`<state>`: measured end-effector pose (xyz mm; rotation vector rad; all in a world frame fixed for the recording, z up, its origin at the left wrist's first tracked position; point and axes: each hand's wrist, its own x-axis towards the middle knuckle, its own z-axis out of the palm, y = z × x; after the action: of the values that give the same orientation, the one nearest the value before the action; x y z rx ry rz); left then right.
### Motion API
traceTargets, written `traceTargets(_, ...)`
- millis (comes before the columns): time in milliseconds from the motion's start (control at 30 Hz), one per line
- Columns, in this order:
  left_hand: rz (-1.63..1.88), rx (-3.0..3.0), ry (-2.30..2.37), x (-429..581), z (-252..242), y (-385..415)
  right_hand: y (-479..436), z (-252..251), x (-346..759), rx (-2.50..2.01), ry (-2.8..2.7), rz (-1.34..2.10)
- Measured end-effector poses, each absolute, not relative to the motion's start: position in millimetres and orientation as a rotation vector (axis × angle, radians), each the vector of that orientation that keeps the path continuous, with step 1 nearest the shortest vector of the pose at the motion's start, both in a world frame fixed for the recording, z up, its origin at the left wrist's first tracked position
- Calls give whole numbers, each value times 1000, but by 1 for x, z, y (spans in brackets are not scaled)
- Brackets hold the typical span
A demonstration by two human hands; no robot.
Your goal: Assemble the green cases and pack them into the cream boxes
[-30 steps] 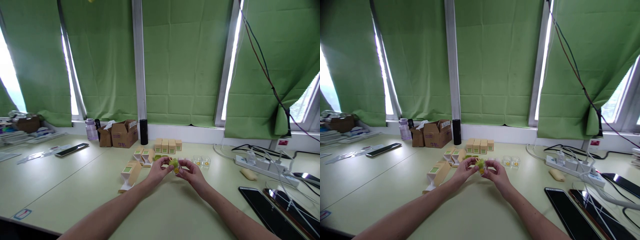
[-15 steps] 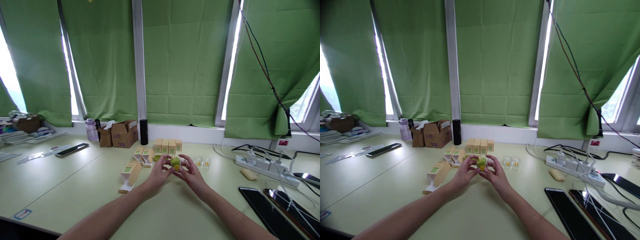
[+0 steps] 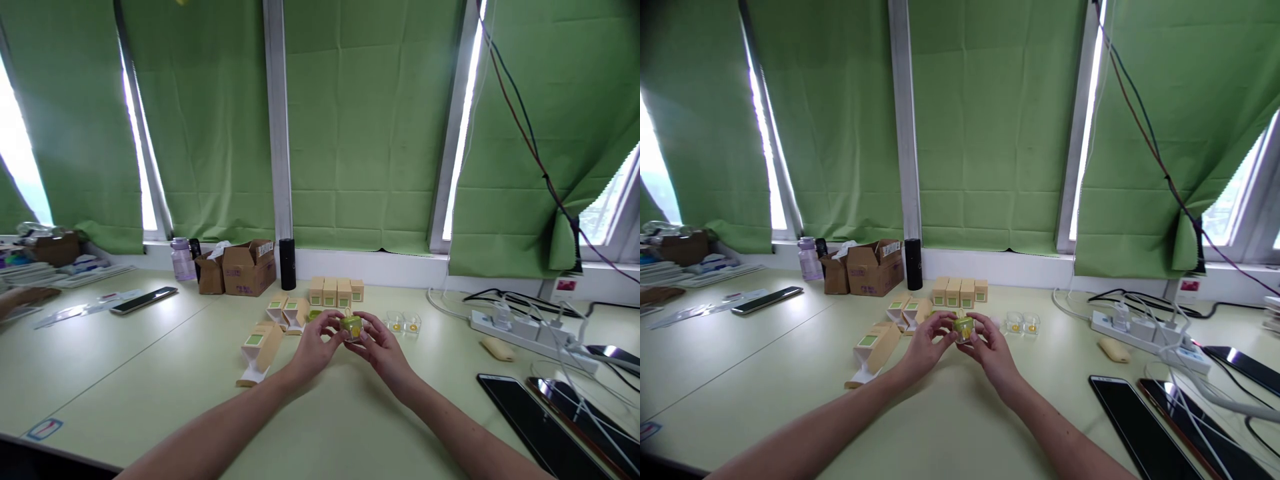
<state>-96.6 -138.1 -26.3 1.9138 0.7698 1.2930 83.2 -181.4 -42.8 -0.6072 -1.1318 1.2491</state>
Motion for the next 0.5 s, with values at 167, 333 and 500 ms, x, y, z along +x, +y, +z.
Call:
traceTargets(167, 1319, 1911, 716, -99, -31, -136, -177, -47, 87, -521, -1008, 1380)
traceTargets(333, 1308, 1893, 658, -98, -36, -133, -169, -56, 93, -499, -949, 1392)
traceTargets(500, 1290, 1861, 665, -97, -38, -131, -166, -59, 95, -518, -980, 1375)
